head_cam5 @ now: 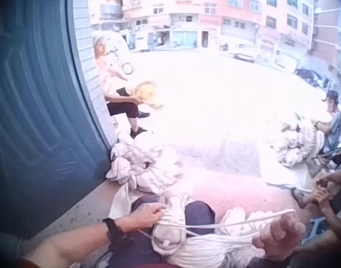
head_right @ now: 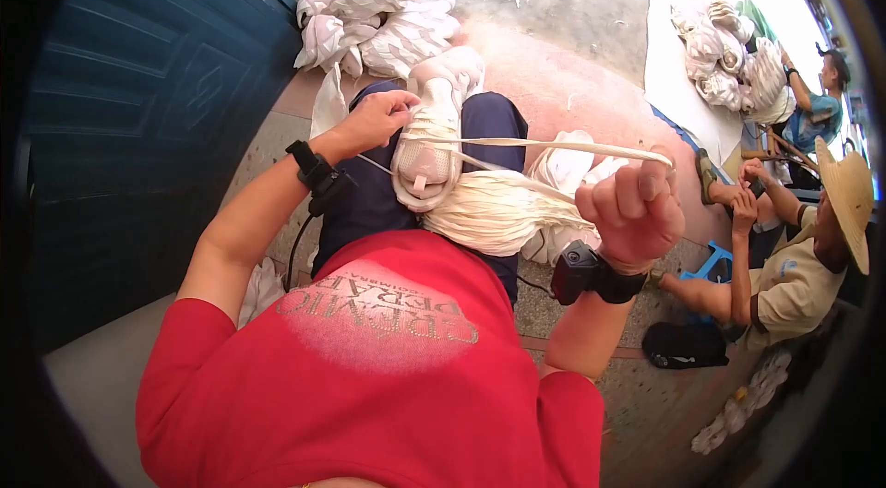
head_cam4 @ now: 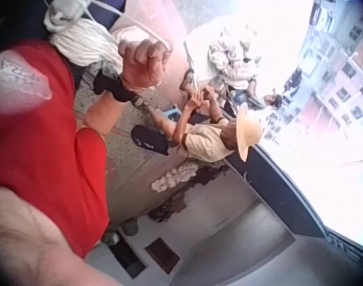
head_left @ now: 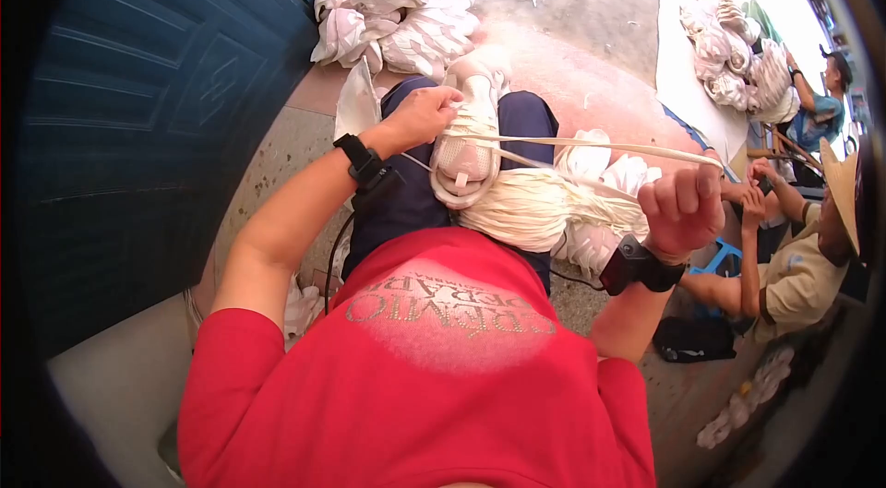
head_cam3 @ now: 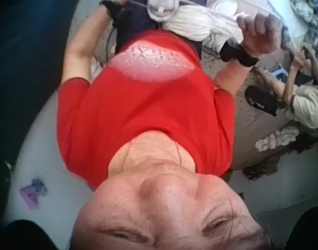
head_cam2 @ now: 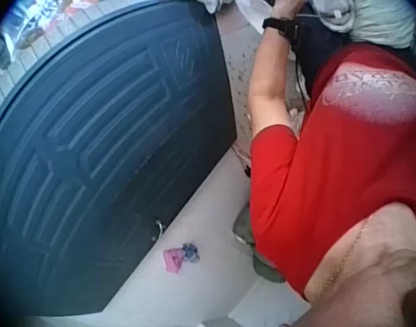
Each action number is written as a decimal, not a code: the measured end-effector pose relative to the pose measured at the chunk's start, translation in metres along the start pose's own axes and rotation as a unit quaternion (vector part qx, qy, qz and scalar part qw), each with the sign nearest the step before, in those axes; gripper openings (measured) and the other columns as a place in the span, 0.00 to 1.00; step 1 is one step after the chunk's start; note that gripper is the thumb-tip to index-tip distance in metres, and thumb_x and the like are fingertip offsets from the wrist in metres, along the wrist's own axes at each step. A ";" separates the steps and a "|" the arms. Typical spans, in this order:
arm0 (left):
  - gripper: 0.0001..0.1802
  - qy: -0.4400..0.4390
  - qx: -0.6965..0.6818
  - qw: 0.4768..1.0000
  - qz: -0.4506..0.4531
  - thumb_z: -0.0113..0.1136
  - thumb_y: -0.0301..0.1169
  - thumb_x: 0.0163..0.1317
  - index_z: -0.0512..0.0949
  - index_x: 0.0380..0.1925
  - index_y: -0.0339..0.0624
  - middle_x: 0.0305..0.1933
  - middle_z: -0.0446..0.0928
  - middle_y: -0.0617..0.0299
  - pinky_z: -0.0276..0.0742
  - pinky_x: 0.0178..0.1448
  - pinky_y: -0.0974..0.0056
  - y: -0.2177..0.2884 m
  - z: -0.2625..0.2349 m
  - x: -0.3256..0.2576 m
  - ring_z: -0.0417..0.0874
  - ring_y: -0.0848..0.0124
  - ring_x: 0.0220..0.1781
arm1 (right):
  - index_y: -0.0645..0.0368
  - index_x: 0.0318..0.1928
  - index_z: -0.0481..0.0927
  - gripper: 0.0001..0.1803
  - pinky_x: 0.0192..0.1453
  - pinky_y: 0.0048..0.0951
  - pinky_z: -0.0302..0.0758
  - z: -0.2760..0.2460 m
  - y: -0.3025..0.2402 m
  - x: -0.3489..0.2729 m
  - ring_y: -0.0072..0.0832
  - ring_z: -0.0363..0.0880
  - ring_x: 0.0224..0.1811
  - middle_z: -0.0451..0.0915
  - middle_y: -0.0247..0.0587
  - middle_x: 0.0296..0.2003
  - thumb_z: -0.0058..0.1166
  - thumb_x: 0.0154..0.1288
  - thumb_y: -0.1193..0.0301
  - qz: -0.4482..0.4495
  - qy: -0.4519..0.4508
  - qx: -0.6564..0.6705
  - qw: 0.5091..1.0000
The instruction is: The recorder is lacing and organizing white shoes while sitting on the floor in a shared workspace.
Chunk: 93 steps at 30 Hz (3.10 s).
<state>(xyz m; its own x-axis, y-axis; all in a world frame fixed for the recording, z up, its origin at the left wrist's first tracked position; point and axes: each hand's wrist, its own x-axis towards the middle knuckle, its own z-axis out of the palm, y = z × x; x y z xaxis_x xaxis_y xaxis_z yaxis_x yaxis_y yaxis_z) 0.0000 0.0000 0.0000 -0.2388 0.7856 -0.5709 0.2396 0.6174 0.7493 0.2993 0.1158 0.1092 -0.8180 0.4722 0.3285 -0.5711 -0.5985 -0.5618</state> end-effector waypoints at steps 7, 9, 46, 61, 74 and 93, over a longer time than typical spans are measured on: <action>0.16 -0.209 0.077 0.941 0.255 0.60 0.32 0.53 0.77 0.42 0.39 0.36 0.77 0.61 0.70 0.46 0.68 0.062 0.030 -0.010 0.75 0.73 0.39 | 0.60 0.28 0.65 0.08 0.29 0.28 0.56 0.043 0.020 0.065 0.22 0.53 0.21 0.58 0.32 0.20 0.41 0.58 0.68 0.050 -0.043 -0.120 0.991; 0.16 -0.271 0.059 0.914 0.295 0.61 0.35 0.52 0.78 0.40 0.39 0.36 0.77 0.60 0.70 0.46 0.67 0.069 0.030 -0.014 0.75 0.72 0.41 | 0.64 0.31 0.68 0.10 0.35 0.28 0.62 0.048 0.025 0.081 0.26 0.61 0.26 0.65 0.38 0.23 0.40 0.59 0.68 0.115 -0.049 -0.142 0.982; 0.13 0.155 -0.272 0.943 0.114 0.51 0.36 0.63 0.75 0.38 0.37 0.16 0.57 0.77 0.51 0.19 0.78 0.000 -0.105 -0.037 0.54 0.86 0.16 | 0.57 0.22 0.77 0.07 0.38 0.37 0.64 -0.070 0.160 0.001 0.35 0.72 0.35 0.74 0.41 0.27 0.48 0.51 0.70 0.162 0.045 -0.860 0.482; 0.06 0.252 0.260 0.887 0.285 0.55 0.29 0.51 0.78 0.22 0.38 0.25 0.77 0.54 0.69 0.39 0.57 -0.058 0.019 -0.031 0.73 0.56 0.31 | 0.54 0.26 0.76 0.06 0.40 0.35 0.62 -0.068 0.170 -0.002 0.32 0.72 0.35 0.75 0.37 0.27 0.53 0.52 0.66 0.101 0.076 -0.881 0.455; 0.06 0.210 0.410 0.835 0.301 0.54 0.28 0.48 0.74 0.17 0.39 0.24 0.75 0.57 0.68 0.36 0.56 -0.046 0.036 -0.022 0.73 0.59 0.33 | 0.55 0.23 0.78 0.09 0.41 0.36 0.62 -0.067 0.173 -0.001 0.32 0.72 0.36 0.77 0.37 0.28 0.52 0.53 0.64 0.123 0.062 -0.893 0.428; 0.05 0.214 0.442 0.795 0.356 0.53 0.26 0.45 0.74 0.26 0.41 0.27 0.73 0.57 0.68 0.38 0.61 -0.043 0.039 -0.035 0.72 0.62 0.37 | 0.58 0.27 0.75 0.03 0.41 0.34 0.65 -0.051 0.167 0.011 0.34 0.74 0.37 0.77 0.38 0.24 0.48 0.50 0.74 0.129 -0.058 -0.895 0.422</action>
<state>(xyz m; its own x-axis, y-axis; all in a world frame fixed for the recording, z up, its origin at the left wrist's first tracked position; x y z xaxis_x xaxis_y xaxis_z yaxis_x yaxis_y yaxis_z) 0.0347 -0.0522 -0.0253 -0.0002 0.9798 0.1999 0.9801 -0.0395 0.1945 0.1984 0.0544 -0.0199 -0.8942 0.4438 0.0583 0.4206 0.8777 -0.2298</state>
